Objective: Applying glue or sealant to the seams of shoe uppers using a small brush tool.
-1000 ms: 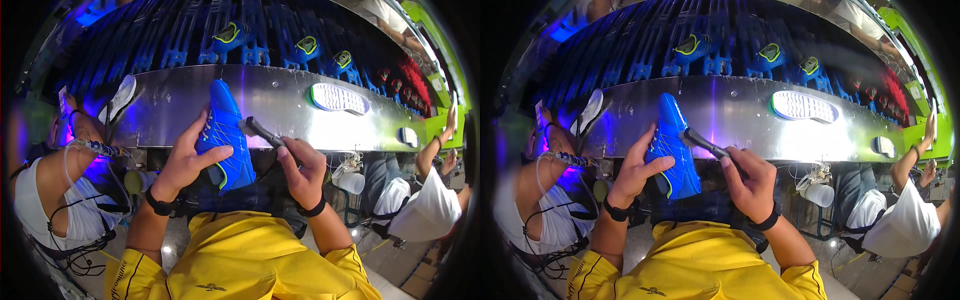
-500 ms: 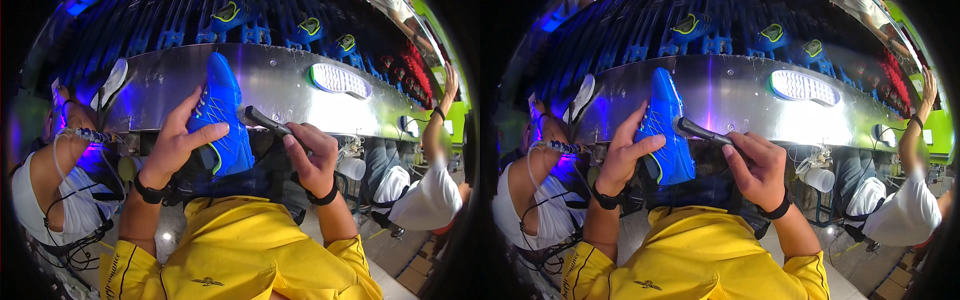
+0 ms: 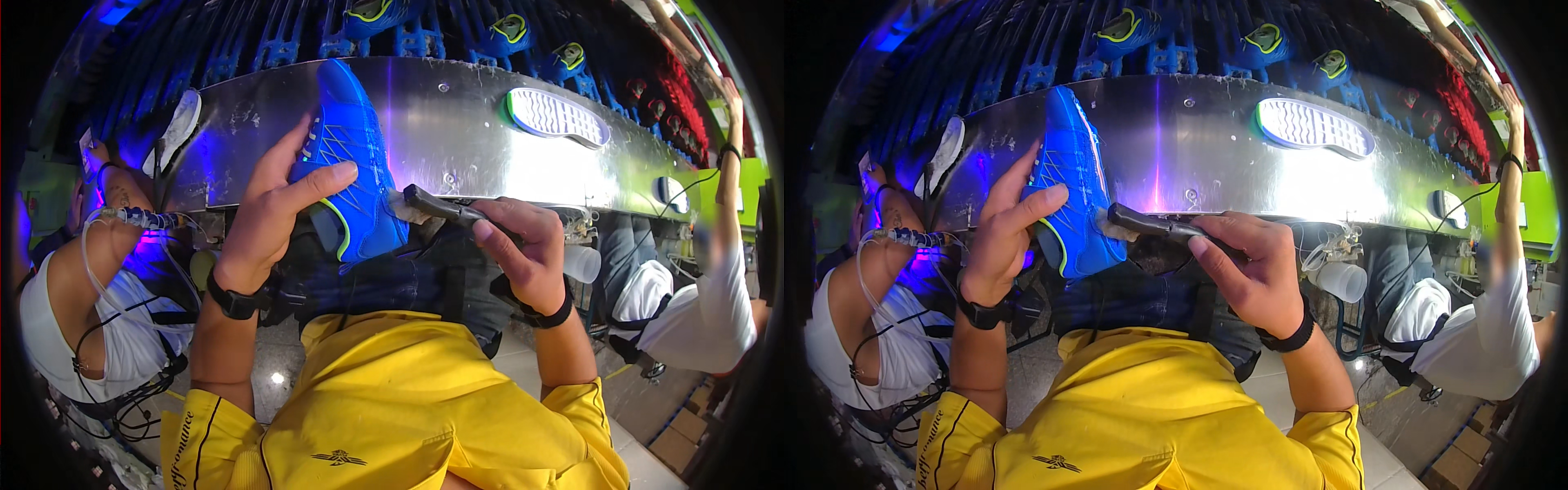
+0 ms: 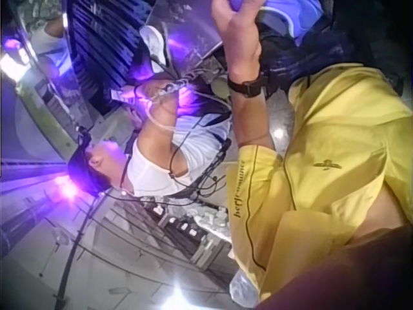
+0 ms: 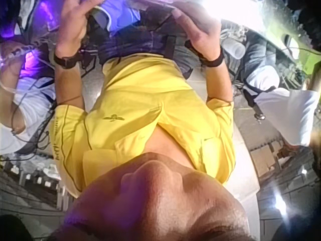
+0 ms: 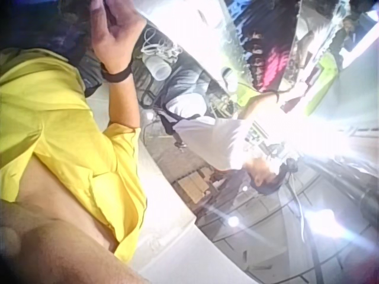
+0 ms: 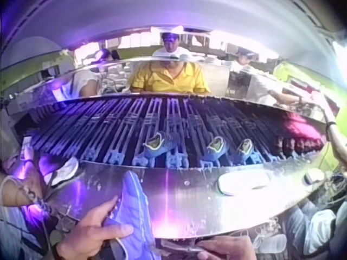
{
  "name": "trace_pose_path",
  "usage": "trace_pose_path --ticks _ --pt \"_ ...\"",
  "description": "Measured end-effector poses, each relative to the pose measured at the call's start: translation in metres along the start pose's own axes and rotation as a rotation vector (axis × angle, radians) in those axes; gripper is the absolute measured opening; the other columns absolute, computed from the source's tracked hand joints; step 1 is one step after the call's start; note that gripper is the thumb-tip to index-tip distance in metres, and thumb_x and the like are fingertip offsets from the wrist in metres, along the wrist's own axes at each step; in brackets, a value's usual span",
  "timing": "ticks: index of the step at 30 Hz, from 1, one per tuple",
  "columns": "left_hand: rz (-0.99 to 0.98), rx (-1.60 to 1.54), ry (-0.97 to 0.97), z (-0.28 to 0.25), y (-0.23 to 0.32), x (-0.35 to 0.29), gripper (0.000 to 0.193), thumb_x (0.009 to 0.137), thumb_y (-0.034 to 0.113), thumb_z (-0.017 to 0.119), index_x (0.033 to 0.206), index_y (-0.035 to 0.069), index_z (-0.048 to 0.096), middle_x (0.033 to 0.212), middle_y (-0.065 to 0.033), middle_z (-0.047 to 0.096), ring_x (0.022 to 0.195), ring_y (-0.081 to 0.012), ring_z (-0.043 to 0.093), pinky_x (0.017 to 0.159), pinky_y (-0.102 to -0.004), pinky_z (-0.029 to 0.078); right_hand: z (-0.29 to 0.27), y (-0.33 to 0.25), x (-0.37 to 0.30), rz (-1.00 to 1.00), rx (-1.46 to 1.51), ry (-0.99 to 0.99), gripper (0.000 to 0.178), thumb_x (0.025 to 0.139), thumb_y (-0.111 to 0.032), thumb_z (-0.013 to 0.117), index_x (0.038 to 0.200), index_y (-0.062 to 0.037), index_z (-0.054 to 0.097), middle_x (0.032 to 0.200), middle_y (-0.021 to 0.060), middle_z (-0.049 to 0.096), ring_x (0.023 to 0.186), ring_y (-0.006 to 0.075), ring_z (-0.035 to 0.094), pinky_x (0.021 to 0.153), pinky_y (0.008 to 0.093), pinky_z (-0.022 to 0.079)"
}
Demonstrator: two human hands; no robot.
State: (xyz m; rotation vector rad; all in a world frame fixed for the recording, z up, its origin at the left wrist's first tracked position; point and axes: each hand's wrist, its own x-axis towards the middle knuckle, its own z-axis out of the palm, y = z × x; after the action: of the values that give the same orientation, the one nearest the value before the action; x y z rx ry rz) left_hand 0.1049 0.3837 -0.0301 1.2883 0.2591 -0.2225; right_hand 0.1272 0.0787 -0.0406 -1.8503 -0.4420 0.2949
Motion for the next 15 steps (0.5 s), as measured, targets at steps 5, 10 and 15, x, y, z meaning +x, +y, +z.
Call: trace_pose_path --ticks 5,10,15 --pt "-0.012 -0.044 0.031 0.0 0.0 0.005 0.061 0.098 0.017 0.077 0.152 -0.001 0.053 0.127 -0.0081 0.072 0.115 -0.0155 0.069 0.103 -0.0321 0.054 -0.006 -0.008 -0.002 0.094 -0.004 -0.022 0.024 0.094 -0.009 0.077 0.111 0.0069 0.077 0.092 0.0187 0.076 0.079 0.0243 0.072 0.076 0.0316 0.054" --pt "-0.086 -0.092 0.093 0.002 0.0 0.01 0.05 0.102 0.022 0.074 0.145 0.001 0.06 0.124 -0.0063 0.073 0.112 -0.0143 0.071 0.096 -0.0311 0.059 -0.013 -0.013 0.004 0.011 -0.036 -0.01 0.022 0.094 -0.009 0.077 0.11 0.0067 0.077 0.085 0.016 0.073 0.071 0.0214 0.068 0.068 0.0302 0.051" --pt "-0.163 -0.124 0.163 0.008 -0.002 0.014 0.044 0.105 0.031 0.07 0.139 0.004 0.066 0.117 -0.0052 0.076 0.097 -0.0121 0.076 0.072 -0.0286 0.063 -0.021 -0.018 0.014 -0.141 -0.174 0.049 0.02 0.092 -0.006 0.076 0.107 0.0062 0.077 0.079 0.013 0.068 0.06 0.0169 0.063 0.058 0.0278 0.046"
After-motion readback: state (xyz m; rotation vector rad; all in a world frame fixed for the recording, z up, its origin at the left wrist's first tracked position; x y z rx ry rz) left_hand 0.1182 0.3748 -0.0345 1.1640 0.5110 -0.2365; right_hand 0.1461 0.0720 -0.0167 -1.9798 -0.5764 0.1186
